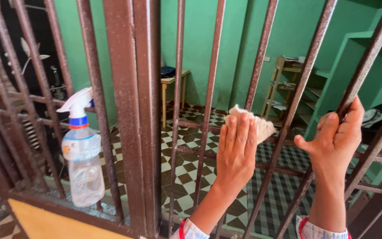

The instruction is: The person wipes the vertical and horizontal bars of a metal security grille with a cloth. A spray bottle is visible on the sill, but the person does not use it during the clip. The person systematically cleans multiple bars from top to bottom.

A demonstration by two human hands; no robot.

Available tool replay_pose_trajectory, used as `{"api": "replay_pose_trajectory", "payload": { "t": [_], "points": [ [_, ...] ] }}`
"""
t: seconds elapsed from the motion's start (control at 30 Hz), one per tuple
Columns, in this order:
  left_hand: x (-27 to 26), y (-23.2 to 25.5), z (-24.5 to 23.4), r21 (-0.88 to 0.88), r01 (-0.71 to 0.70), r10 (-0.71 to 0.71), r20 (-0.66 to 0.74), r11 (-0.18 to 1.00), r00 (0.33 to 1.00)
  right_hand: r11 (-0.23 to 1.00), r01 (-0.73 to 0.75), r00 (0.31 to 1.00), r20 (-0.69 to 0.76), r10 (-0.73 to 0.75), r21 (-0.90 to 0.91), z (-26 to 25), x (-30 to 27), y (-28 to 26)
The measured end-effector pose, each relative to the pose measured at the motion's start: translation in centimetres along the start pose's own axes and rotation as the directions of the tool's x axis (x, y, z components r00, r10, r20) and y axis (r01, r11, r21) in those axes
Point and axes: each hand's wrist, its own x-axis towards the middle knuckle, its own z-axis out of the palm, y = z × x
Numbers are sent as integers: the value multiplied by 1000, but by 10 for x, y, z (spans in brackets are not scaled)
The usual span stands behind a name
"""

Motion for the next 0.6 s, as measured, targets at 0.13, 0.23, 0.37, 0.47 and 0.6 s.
{"api": "replay_pose_trajectory", "payload": {
  "t": [0.13,0.23,0.37,0.47,0.6],
  "points": [
    [-26,1,2,10,-12,12,18,1000,1000,995,30,999,18,-29,-95,-4,-2,4],
    [-58,2,3,10,-12,11,75,1000,997,991,69,997,38,-65,-112,-7,-3,11],
    [-121,5,5,-5,-2,2,151,1000,989,985,114,993,44,-110,-126,-10,-1,20],
    [-167,7,2,-72,25,-9,210,997,978,988,111,993,54,-106,-105,-10,-1,21],
    [-178,9,-8,-152,172,-146,168,973,975,1000,23,998,53,-23,0,-10,-3,21]
  ]
}}
